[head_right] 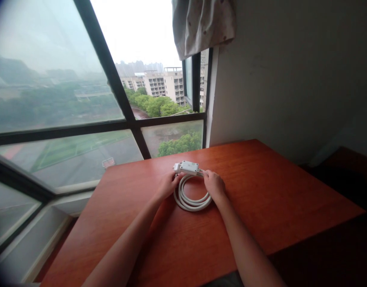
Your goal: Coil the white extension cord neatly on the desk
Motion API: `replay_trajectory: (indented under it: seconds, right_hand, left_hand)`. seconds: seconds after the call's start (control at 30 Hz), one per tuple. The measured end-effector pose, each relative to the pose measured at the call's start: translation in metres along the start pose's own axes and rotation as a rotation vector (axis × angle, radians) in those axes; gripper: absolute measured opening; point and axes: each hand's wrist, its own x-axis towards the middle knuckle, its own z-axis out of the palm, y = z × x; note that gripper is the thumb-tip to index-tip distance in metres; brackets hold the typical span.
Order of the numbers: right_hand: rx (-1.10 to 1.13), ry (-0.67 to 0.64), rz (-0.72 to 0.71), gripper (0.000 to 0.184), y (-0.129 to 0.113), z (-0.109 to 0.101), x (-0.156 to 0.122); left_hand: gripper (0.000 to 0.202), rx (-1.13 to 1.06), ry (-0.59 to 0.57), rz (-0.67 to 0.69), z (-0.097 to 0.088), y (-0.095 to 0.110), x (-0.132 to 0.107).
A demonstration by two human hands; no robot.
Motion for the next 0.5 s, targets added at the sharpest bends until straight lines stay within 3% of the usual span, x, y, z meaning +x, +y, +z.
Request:
replay_trajectory:
  seconds: [0.23,0.37,0.5]
  right_hand:
    - [0.056,0.121,-0.039,0.04,0.022,-0.004,0.008]
    - [-0.091,0.138,-0.011,0.036,0.021,-0.006,0.005]
    - [-0.25,0.111,-0.028,0.031,0.01,-0.011,0.001]
  left_hand:
    - [0.021,0.029,0.043,0.03,0.007,0.007,0.005]
    - [0.022,0.046,0.063,-0.044,0.007,0.009,0.005]
    - [0.027,0.227,0.048,-0.042,0.001,0.015,-0.004]
